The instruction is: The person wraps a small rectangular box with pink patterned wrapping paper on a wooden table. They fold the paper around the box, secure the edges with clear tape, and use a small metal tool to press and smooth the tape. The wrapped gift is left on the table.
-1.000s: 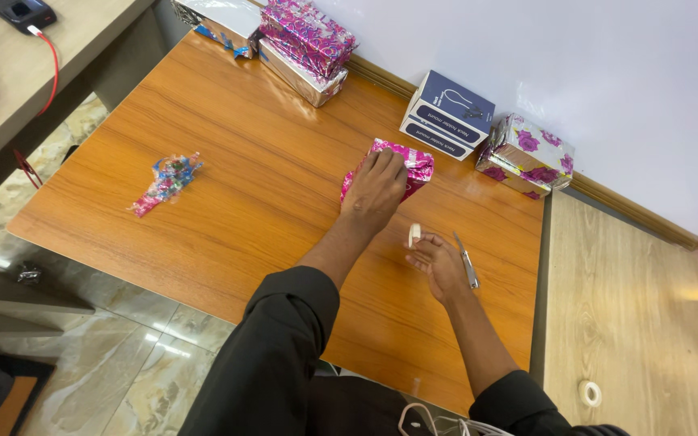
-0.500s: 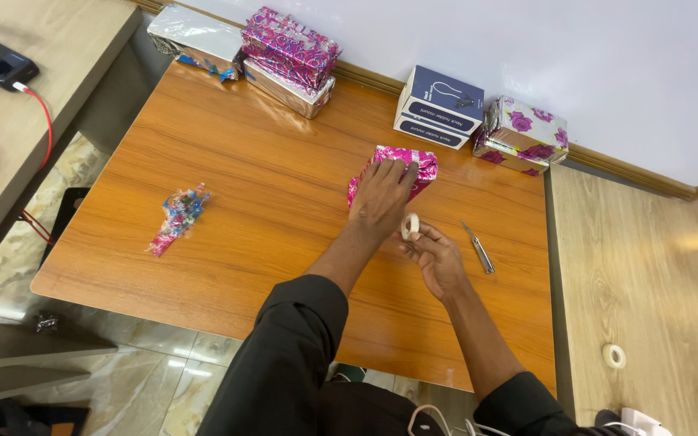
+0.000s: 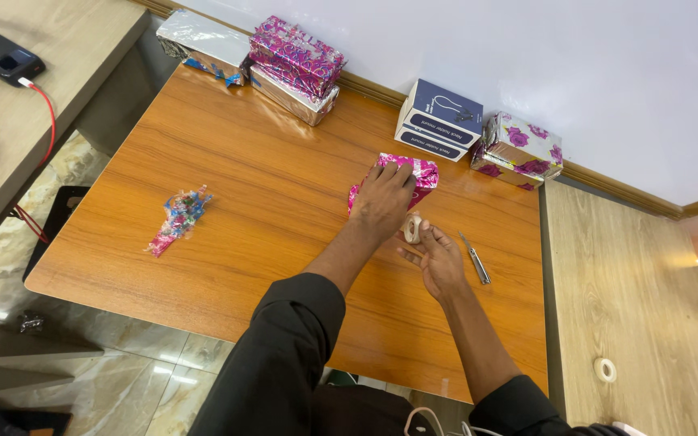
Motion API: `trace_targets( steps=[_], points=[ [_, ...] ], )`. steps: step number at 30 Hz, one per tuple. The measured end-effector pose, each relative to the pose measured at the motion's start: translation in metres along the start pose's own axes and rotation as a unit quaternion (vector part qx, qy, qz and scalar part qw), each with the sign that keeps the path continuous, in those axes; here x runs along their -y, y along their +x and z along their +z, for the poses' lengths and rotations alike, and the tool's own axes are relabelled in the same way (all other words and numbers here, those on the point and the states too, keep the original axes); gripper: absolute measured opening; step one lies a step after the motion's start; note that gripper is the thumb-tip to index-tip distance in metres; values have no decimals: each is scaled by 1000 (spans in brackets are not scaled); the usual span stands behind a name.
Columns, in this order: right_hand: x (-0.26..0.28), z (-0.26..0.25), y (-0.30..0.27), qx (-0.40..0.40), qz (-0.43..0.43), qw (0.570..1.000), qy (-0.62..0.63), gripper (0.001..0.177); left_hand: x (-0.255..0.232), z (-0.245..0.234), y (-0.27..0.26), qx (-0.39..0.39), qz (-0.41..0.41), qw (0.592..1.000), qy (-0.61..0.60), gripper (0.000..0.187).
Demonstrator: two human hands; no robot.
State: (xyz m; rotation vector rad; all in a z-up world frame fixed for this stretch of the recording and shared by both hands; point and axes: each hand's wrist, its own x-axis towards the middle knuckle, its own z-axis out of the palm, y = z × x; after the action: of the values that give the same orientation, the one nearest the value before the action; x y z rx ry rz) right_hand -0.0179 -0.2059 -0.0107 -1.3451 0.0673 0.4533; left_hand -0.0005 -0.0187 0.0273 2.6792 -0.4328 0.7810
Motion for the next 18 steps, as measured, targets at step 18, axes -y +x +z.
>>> trace_targets(
  steps=[18],
  points=[
    [37, 21, 8, 44, -134, 990, 11, 25, -4, -25, 45, 193, -69, 979, -14, 31]
  ],
)
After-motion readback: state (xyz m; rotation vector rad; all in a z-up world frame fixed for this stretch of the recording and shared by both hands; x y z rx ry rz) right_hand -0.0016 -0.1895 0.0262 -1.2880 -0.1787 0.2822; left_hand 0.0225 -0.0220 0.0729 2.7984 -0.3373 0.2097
